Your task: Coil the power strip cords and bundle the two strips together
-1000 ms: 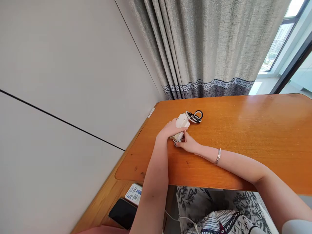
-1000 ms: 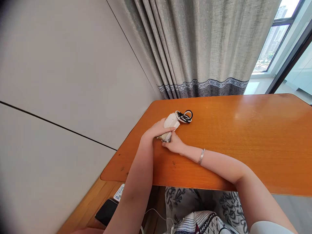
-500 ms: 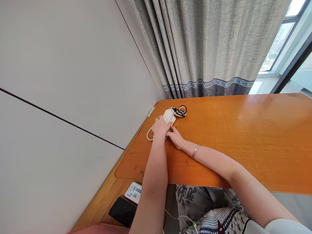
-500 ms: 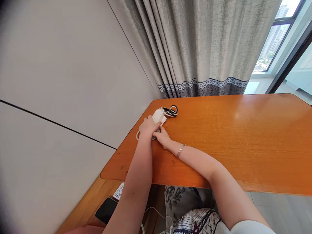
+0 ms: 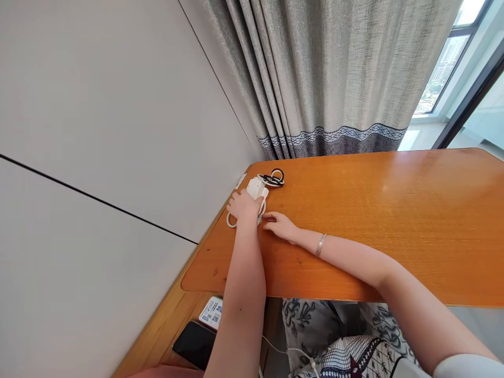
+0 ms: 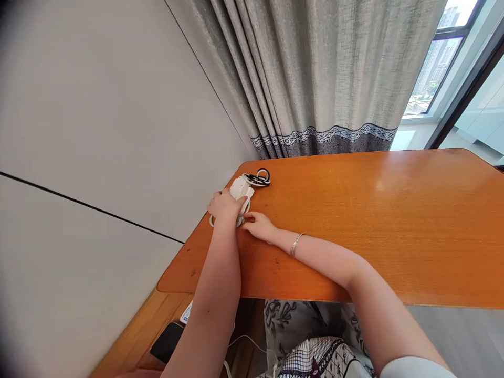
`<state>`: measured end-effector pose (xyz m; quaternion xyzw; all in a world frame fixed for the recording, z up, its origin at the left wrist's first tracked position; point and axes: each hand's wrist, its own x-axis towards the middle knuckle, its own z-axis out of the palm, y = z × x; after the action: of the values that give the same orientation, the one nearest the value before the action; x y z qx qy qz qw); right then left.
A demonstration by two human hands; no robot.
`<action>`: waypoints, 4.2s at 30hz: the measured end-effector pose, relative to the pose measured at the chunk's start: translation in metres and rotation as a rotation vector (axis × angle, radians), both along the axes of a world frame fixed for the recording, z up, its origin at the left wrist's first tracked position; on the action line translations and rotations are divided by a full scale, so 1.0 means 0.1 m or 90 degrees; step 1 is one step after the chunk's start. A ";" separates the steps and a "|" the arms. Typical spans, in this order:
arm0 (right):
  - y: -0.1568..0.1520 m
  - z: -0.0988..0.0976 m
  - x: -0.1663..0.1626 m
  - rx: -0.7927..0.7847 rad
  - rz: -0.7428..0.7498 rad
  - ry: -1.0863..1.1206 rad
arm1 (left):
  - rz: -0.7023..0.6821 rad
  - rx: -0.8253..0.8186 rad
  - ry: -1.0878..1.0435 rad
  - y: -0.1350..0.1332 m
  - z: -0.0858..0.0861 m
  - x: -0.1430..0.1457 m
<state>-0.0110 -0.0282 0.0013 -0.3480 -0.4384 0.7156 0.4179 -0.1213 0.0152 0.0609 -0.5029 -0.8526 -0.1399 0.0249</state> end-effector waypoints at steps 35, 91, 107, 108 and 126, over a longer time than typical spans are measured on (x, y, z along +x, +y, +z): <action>-0.44 0.07 2.29 0.063 -0.099 -0.174 | -0.634 -0.021 -0.177 -0.07 -0.54 1.12; -0.47 0.04 2.29 0.125 -0.015 -0.269 | -0.659 -0.024 -0.194 -0.04 -0.57 1.08; -0.49 0.06 2.28 0.126 -0.007 -0.269 | -0.653 -0.029 -0.195 -0.05 -0.55 1.10; -0.49 0.06 2.28 0.127 -0.007 -0.269 | -0.652 -0.029 -0.195 -0.05 -0.55 1.09; -0.49 0.05 2.29 0.145 0.006 -0.289 | -0.403 0.141 -0.030 0.10 -0.20 0.55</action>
<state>0.2177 -0.0773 0.0061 -0.4489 -0.6001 0.5669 0.3419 -0.0663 0.0248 0.0405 -0.7336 -0.6340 -0.2443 0.0149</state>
